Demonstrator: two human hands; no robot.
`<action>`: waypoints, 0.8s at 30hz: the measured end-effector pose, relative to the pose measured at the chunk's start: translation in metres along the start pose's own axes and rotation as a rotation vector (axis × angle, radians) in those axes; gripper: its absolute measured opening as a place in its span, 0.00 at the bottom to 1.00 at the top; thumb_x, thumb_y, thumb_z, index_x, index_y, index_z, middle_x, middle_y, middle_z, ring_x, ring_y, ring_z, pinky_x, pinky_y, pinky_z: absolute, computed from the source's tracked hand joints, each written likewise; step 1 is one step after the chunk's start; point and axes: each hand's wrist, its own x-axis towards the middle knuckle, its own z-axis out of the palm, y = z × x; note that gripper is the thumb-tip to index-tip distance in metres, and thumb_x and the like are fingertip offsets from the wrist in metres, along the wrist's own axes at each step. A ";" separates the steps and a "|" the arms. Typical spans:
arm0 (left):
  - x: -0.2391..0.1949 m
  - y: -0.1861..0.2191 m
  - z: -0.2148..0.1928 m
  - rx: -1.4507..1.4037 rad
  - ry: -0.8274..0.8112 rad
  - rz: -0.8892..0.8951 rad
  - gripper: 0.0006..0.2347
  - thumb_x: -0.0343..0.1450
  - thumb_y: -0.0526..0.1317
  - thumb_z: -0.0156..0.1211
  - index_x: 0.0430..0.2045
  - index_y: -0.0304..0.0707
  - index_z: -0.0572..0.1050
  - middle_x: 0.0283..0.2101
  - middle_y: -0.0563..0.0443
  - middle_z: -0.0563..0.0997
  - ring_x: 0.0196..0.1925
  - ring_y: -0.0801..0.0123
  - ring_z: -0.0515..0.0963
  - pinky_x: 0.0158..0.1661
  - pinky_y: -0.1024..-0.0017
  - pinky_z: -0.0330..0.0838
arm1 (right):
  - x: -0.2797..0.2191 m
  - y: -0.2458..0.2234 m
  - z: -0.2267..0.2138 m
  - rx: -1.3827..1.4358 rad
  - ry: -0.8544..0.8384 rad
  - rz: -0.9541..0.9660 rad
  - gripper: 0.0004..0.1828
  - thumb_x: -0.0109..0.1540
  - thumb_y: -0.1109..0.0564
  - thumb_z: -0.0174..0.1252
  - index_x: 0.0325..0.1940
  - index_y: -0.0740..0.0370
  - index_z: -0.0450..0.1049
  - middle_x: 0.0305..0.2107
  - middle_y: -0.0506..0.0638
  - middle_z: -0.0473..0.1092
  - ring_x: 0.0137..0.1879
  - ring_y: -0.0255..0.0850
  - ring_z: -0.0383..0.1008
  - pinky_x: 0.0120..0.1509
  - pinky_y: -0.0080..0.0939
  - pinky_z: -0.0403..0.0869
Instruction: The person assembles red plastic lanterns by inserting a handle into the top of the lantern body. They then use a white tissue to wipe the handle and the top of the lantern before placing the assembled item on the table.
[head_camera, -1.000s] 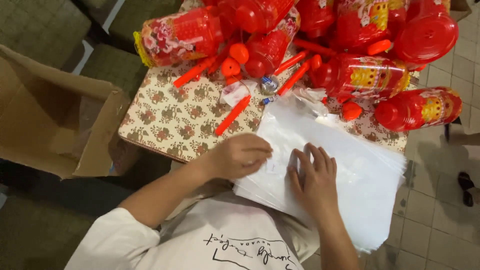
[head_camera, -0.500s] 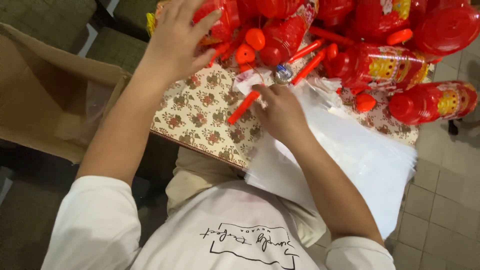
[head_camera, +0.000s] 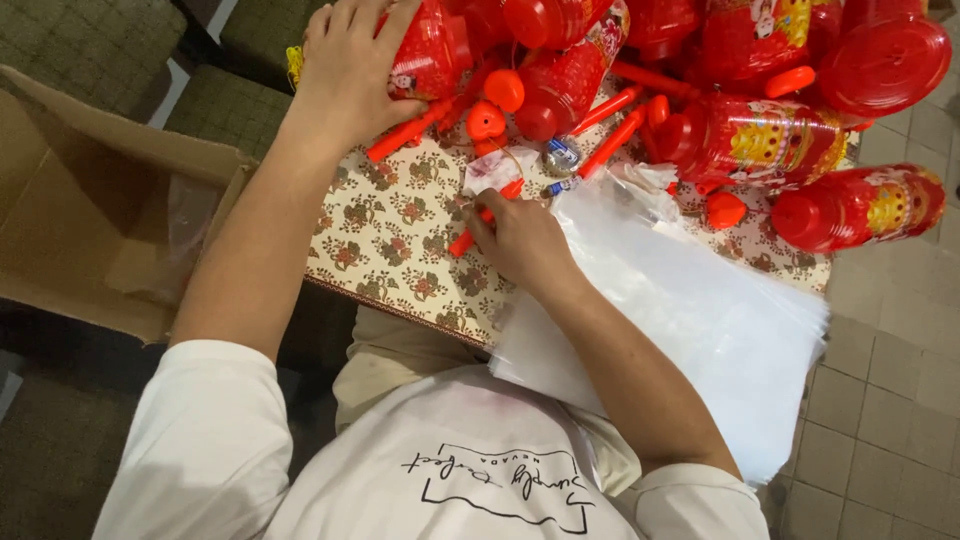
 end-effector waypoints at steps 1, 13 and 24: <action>0.000 -0.001 -0.001 0.002 0.004 0.003 0.42 0.64 0.55 0.80 0.70 0.38 0.62 0.65 0.40 0.69 0.63 0.46 0.68 0.56 0.49 0.65 | 0.000 0.002 0.000 -0.011 0.025 -0.011 0.17 0.71 0.46 0.49 0.47 0.61 0.74 0.18 0.53 0.73 0.21 0.50 0.73 0.23 0.49 0.67; -0.014 0.004 -0.033 0.046 0.022 0.036 0.44 0.65 0.55 0.83 0.72 0.37 0.61 0.68 0.36 0.68 0.68 0.42 0.65 0.59 0.47 0.64 | -0.017 0.005 -0.006 0.074 0.096 -0.053 0.07 0.68 0.55 0.53 0.43 0.60 0.73 0.19 0.51 0.75 0.19 0.47 0.72 0.25 0.47 0.66; -0.037 0.012 -0.084 -0.083 0.033 0.056 0.43 0.63 0.51 0.82 0.69 0.34 0.62 0.65 0.34 0.69 0.64 0.41 0.68 0.58 0.47 0.63 | -0.074 0.020 -0.044 0.229 0.129 -0.084 0.08 0.64 0.63 0.58 0.46 0.55 0.72 0.30 0.48 0.75 0.32 0.42 0.75 0.37 0.43 0.71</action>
